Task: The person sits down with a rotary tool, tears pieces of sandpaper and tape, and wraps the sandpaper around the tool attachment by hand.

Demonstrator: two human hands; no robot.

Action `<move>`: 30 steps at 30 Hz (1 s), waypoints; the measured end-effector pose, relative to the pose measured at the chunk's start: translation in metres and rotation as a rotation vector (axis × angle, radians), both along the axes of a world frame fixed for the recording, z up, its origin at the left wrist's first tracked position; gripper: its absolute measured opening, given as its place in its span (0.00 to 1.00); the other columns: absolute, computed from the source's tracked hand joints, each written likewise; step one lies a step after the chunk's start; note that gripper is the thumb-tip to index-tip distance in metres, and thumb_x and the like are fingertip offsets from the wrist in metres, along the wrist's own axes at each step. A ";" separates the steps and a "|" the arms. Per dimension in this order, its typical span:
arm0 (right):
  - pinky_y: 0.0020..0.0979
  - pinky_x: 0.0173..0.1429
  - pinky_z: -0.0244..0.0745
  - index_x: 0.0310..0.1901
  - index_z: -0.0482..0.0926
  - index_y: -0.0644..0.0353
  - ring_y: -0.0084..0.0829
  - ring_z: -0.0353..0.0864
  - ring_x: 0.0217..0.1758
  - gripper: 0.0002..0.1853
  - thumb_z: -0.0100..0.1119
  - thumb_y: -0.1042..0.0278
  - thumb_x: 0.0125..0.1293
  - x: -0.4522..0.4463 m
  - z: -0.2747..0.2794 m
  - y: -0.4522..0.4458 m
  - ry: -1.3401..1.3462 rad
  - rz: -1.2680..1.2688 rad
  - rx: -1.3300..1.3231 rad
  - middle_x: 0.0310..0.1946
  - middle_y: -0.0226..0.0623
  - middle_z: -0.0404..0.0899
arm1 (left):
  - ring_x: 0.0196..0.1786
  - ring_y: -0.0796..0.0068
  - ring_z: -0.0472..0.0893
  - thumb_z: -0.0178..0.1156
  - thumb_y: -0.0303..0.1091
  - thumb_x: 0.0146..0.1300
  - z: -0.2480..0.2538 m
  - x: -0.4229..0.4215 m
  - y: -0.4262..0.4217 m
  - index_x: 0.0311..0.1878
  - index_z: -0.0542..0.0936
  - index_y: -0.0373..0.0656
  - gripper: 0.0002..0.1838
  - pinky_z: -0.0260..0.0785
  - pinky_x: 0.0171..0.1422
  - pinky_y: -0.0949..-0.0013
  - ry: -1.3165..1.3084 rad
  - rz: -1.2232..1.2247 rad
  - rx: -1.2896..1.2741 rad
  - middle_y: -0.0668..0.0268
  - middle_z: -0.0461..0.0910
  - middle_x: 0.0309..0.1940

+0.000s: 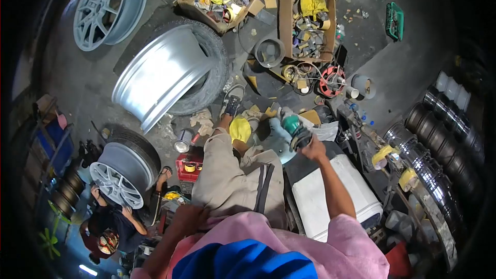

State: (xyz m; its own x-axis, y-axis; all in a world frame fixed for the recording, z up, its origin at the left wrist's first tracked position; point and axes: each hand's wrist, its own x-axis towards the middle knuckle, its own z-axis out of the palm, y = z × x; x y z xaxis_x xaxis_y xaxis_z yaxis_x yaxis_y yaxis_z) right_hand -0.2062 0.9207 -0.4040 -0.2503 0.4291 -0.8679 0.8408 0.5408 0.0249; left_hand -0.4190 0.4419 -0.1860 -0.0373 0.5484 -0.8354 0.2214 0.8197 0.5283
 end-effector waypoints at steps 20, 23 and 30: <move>0.52 0.72 0.64 0.73 0.70 0.45 0.41 0.73 0.67 0.30 0.57 0.70 0.69 0.087 -0.284 0.098 0.036 0.561 0.312 0.62 0.32 0.77 | 0.46 0.51 0.80 0.66 0.33 0.67 -0.277 -0.026 0.248 0.42 0.81 0.41 0.07 0.73 0.53 0.50 0.188 -0.032 0.636 0.57 0.80 0.39; 0.53 0.73 0.63 0.74 0.68 0.48 0.43 0.72 0.68 0.33 0.59 0.74 0.66 0.085 -0.273 0.083 0.352 0.518 0.468 0.64 0.37 0.75 | 0.49 0.51 0.81 0.64 0.36 0.70 -0.304 -0.002 0.293 0.42 0.80 0.41 0.08 0.74 0.55 0.51 0.121 -0.140 0.554 0.56 0.81 0.42; 0.51 0.70 0.70 0.55 0.82 0.65 0.54 0.74 0.68 0.37 0.61 0.32 0.67 0.146 -0.252 -0.016 0.259 0.048 -0.065 0.59 0.59 0.80 | 0.43 0.45 0.83 0.63 0.38 0.71 -0.347 0.016 0.313 0.44 0.78 0.39 0.11 0.74 0.46 0.45 -0.016 -0.115 0.560 0.52 0.80 0.41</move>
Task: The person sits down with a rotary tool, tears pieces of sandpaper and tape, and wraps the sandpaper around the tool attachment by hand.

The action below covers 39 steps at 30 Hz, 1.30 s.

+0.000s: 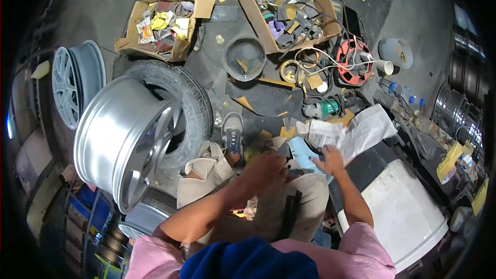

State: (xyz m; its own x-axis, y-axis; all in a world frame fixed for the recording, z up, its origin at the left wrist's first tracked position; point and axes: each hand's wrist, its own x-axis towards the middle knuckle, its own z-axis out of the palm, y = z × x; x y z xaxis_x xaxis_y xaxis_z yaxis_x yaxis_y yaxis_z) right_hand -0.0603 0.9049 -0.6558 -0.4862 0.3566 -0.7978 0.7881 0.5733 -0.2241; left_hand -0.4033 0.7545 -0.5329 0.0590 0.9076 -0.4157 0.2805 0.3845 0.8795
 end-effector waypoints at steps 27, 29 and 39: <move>0.51 0.57 0.78 0.38 0.87 0.61 0.56 0.85 0.50 0.27 0.58 0.40 0.73 -0.038 -0.063 -0.021 0.091 -0.458 0.171 0.42 0.54 0.87 | 0.45 0.40 0.79 0.62 0.38 0.69 0.005 -0.054 0.003 0.37 0.77 0.39 0.11 0.71 0.49 0.46 0.322 0.038 -0.017 0.49 0.78 0.37; 0.51 0.48 0.79 0.36 0.85 0.63 0.57 0.86 0.38 0.28 0.57 0.39 0.73 -0.030 -0.069 -0.024 0.120 -0.441 0.248 0.31 0.52 0.86 | 0.45 0.40 0.79 0.63 0.38 0.69 0.011 -0.058 -0.004 0.37 0.77 0.38 0.12 0.72 0.49 0.46 0.342 0.019 -0.043 0.48 0.78 0.38; 0.53 0.53 0.81 0.38 0.87 0.59 0.58 0.88 0.43 0.27 0.59 0.38 0.69 -0.025 -0.070 -0.019 0.155 -0.459 0.194 0.36 0.54 0.88 | 0.44 0.44 0.81 0.65 0.36 0.71 0.048 -0.060 -0.006 0.42 0.79 0.35 0.12 0.72 0.49 0.50 0.545 0.150 -0.029 0.51 0.79 0.38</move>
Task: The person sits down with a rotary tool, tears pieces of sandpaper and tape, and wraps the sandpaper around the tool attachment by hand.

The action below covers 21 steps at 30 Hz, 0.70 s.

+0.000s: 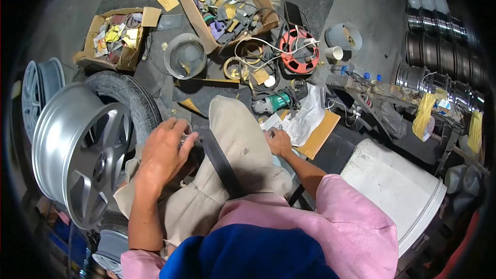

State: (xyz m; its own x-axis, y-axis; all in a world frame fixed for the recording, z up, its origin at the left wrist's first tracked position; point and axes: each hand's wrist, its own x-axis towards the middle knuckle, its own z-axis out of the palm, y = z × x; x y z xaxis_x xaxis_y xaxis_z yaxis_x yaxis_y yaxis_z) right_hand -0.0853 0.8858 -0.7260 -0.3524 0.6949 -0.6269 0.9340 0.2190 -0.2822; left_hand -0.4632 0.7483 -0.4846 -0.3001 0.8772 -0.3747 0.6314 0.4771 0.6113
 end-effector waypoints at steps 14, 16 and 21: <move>0.58 0.53 0.81 0.44 0.86 0.54 0.61 0.87 0.46 0.15 0.56 0.53 0.70 0.033 -0.066 0.004 0.090 0.025 -0.029 0.39 0.56 0.87 | 0.34 0.56 0.79 0.64 0.38 0.73 0.023 0.054 0.036 0.41 0.80 0.32 0.15 0.71 0.43 0.58 0.052 0.118 0.024 0.52 0.80 0.31; 0.58 0.53 0.81 0.43 0.86 0.54 0.60 0.88 0.46 0.15 0.56 0.54 0.70 0.040 -0.076 0.001 0.097 0.031 -0.027 0.39 0.55 0.88 | 0.34 0.67 0.79 0.63 0.38 0.74 0.035 0.083 0.038 0.41 0.80 0.33 0.14 0.71 0.44 0.64 -0.047 0.129 0.057 0.56 0.81 0.31; 0.53 0.52 0.80 0.36 0.86 0.58 0.57 0.86 0.46 0.16 0.55 0.56 0.71 0.047 -0.056 0.011 0.472 -0.004 0.095 0.38 0.53 0.87 | 0.34 0.76 0.82 0.58 0.42 0.79 0.105 0.129 -0.033 0.35 0.83 0.34 0.20 0.72 0.44 0.70 -0.364 0.183 -0.221 0.65 0.83 0.28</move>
State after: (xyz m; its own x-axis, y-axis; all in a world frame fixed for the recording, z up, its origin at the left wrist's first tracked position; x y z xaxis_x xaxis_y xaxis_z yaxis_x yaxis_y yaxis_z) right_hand -0.0378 0.8971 -0.7821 -0.5802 0.7436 -0.3324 0.7095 0.2610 -0.6546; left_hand -0.3340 0.7152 -0.3791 -0.2563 0.7091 -0.6569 0.2877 0.7047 0.6486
